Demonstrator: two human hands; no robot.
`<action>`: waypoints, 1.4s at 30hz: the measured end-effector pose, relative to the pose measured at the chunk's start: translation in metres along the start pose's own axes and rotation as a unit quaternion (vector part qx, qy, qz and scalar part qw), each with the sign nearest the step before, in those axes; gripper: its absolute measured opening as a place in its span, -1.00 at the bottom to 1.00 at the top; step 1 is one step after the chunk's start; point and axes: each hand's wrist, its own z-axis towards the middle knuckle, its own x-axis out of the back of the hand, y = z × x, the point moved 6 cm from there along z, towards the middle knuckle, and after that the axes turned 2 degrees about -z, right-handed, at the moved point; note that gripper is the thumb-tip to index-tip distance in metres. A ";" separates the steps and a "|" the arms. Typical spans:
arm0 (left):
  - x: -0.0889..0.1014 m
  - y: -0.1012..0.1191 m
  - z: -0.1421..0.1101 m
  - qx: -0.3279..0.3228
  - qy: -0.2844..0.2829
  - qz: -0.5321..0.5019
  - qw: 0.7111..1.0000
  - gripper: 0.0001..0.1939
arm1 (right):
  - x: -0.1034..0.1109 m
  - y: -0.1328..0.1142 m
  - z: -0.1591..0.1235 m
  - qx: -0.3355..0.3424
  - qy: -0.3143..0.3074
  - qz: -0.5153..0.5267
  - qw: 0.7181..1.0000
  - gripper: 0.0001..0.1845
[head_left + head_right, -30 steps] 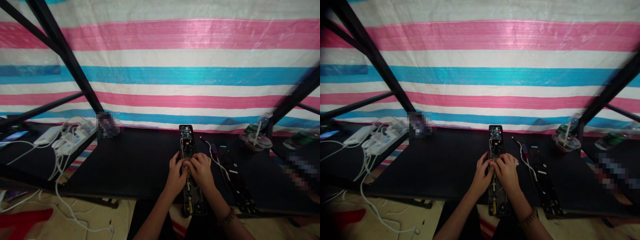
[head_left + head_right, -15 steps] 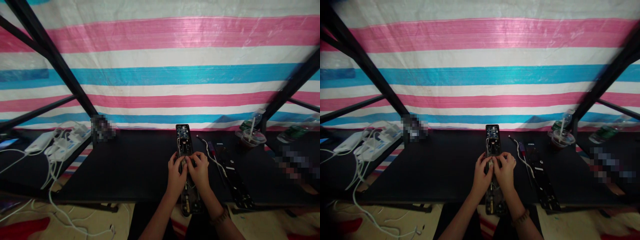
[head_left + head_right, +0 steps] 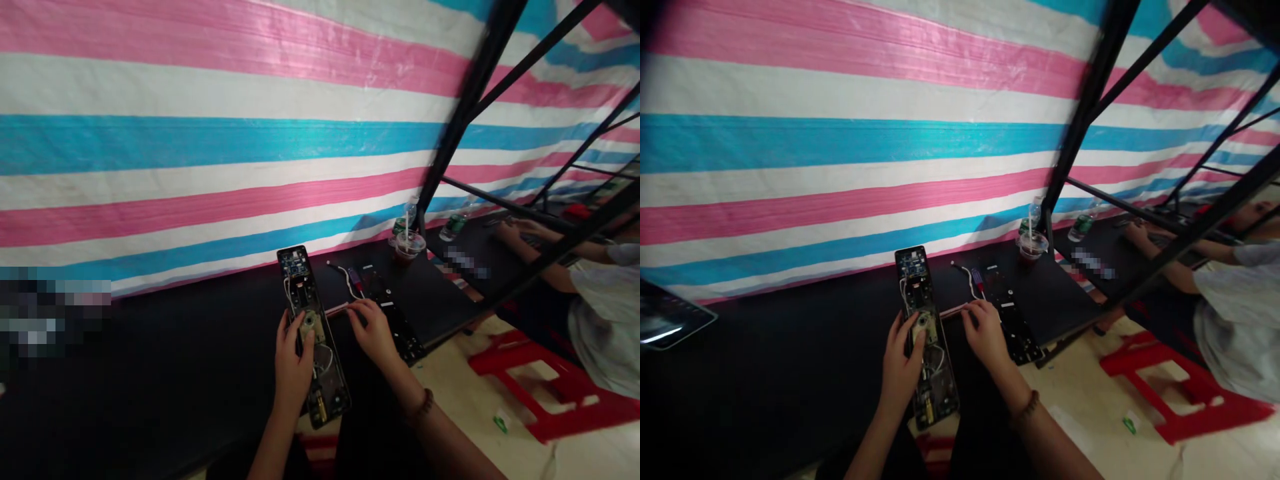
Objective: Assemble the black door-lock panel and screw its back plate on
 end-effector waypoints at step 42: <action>-0.009 -0.013 -0.023 0.107 -0.023 -0.171 0.979 -0.23 | -0.072 -0.100 0.123 0.231 -0.281 -0.264 0.893 -0.75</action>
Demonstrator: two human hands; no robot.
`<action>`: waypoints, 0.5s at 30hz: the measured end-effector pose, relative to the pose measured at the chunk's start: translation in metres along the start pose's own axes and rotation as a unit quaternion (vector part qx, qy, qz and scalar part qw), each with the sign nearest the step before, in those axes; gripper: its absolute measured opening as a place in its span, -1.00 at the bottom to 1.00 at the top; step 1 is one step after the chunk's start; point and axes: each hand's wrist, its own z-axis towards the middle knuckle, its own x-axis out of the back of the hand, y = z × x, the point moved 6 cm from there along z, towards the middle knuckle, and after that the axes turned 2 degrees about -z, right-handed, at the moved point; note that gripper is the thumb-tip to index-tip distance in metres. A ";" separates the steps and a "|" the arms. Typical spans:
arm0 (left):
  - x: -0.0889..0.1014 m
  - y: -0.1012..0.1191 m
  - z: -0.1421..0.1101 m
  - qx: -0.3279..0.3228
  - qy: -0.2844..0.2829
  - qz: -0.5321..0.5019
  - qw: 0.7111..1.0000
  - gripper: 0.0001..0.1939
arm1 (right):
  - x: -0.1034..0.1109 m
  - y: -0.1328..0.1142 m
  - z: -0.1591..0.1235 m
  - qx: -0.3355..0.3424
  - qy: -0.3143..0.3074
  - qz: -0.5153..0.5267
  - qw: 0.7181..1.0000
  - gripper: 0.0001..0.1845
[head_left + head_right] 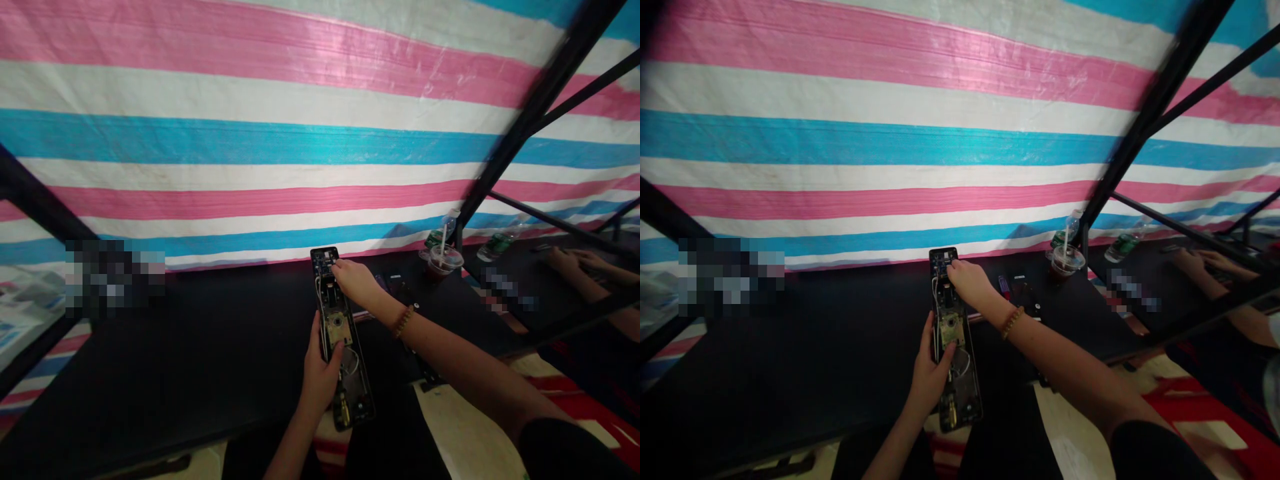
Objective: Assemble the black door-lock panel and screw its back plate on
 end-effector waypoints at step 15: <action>0.000 -0.004 0.002 0.010 -0.006 -0.024 1.000 -0.19 | -0.004 0.002 0.001 -0.061 -0.034 -0.021 0.997 -0.73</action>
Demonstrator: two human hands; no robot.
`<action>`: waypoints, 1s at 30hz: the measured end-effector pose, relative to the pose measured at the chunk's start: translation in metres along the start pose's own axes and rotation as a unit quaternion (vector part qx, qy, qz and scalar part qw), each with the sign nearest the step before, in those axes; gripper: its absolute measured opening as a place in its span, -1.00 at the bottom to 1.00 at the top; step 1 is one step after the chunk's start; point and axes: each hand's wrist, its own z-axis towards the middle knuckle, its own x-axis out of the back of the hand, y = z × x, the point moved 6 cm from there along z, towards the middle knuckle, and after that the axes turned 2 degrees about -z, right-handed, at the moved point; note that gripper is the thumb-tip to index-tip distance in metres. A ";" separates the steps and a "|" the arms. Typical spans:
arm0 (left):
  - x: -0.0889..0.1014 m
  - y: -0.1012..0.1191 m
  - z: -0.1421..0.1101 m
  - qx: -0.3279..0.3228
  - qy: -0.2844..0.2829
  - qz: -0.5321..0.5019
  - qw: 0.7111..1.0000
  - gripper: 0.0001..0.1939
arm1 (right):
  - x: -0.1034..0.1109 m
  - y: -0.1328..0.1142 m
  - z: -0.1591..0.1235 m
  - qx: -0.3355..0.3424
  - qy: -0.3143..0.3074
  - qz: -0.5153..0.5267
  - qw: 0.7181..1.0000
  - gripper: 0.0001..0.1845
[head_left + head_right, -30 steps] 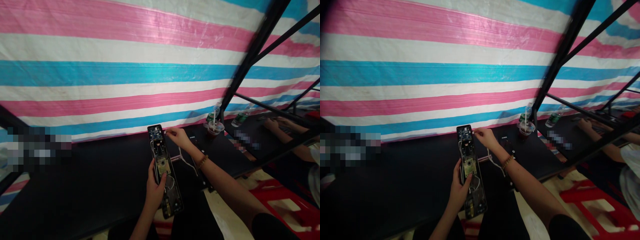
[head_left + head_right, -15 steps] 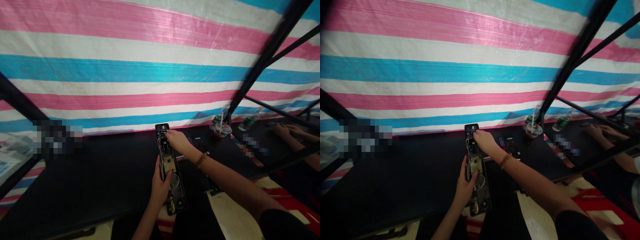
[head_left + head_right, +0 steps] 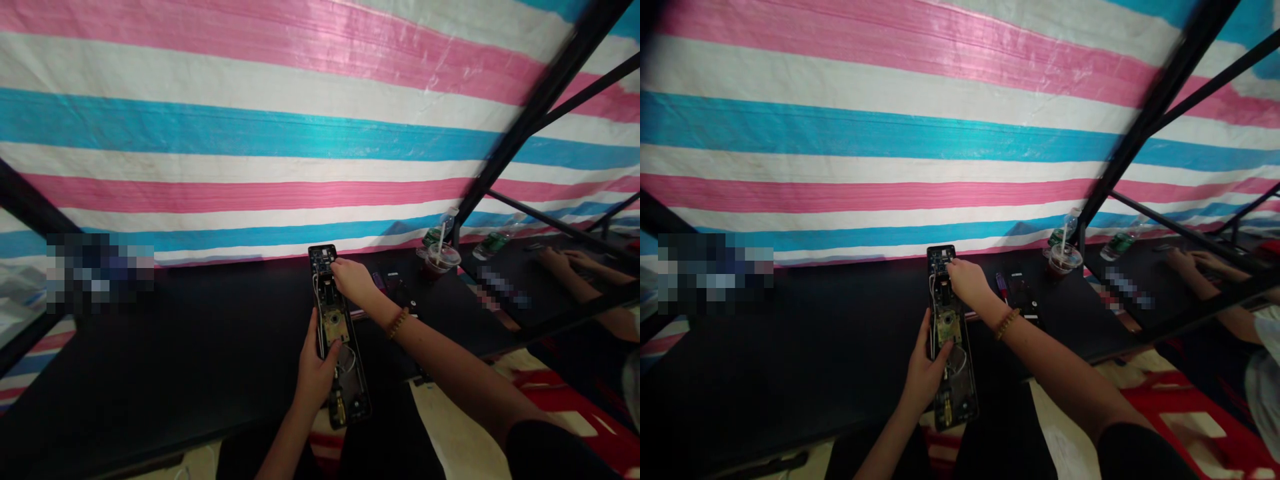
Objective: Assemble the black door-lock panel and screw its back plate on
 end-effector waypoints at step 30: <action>-0.016 0.070 -0.052 0.023 0.038 -0.095 0.994 -0.61 | -0.037 0.005 -0.151 -0.102 0.055 0.574 0.810 -0.47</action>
